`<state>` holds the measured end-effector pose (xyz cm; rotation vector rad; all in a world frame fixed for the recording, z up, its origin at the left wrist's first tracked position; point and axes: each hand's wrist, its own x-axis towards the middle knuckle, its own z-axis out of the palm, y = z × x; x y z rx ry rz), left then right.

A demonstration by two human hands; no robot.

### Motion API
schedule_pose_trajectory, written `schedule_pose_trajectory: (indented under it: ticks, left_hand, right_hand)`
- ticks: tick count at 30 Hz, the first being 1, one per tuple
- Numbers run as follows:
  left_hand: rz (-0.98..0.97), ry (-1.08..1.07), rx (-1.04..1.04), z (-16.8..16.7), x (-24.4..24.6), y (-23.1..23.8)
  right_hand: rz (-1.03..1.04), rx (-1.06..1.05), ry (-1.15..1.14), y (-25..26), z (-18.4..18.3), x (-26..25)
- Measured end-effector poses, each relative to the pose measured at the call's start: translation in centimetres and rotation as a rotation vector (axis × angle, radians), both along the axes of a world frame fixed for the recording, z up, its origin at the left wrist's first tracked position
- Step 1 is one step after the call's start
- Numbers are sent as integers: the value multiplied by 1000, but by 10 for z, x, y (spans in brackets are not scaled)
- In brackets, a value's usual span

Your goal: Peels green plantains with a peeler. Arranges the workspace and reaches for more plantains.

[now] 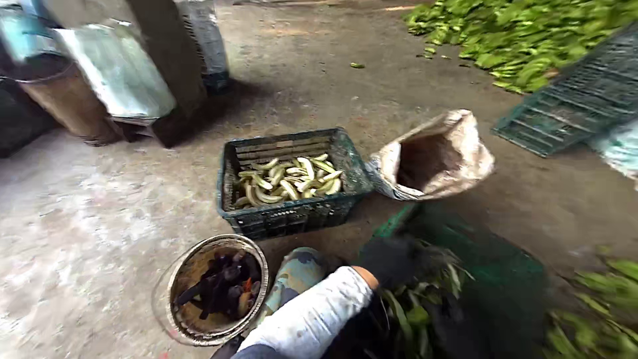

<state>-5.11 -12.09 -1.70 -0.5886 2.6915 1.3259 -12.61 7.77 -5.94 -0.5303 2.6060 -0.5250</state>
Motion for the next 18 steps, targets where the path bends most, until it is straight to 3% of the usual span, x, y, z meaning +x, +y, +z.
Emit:
schedule_pose_trajectory:
  ticks: [1,3,5,6,9,13,18]
  left_hand:
    - [29,23,19,1,1,-1]
    - [75,45,59,1,1,-4]
    - [97,55,100,0,1,-3]
    - [111,71,117,-2,1,-1]
    - [134,197,219,-11,-4,9]
    - [31,375,440,-26,-3,38]
    - [-50,338,789,-51,3,99]
  right_hand:
    - [28,-209,193,16,-8,-15]
    - [130,-377,384,43,27,-40]
    - [65,-513,331,53,76,-44]
    - [-2,-636,250,54,83,-42]
    - [-204,-872,95,58,50,-37]
    - [-395,-1011,73,54,12,-36]
    - [-439,-1179,78,59,30,-39]
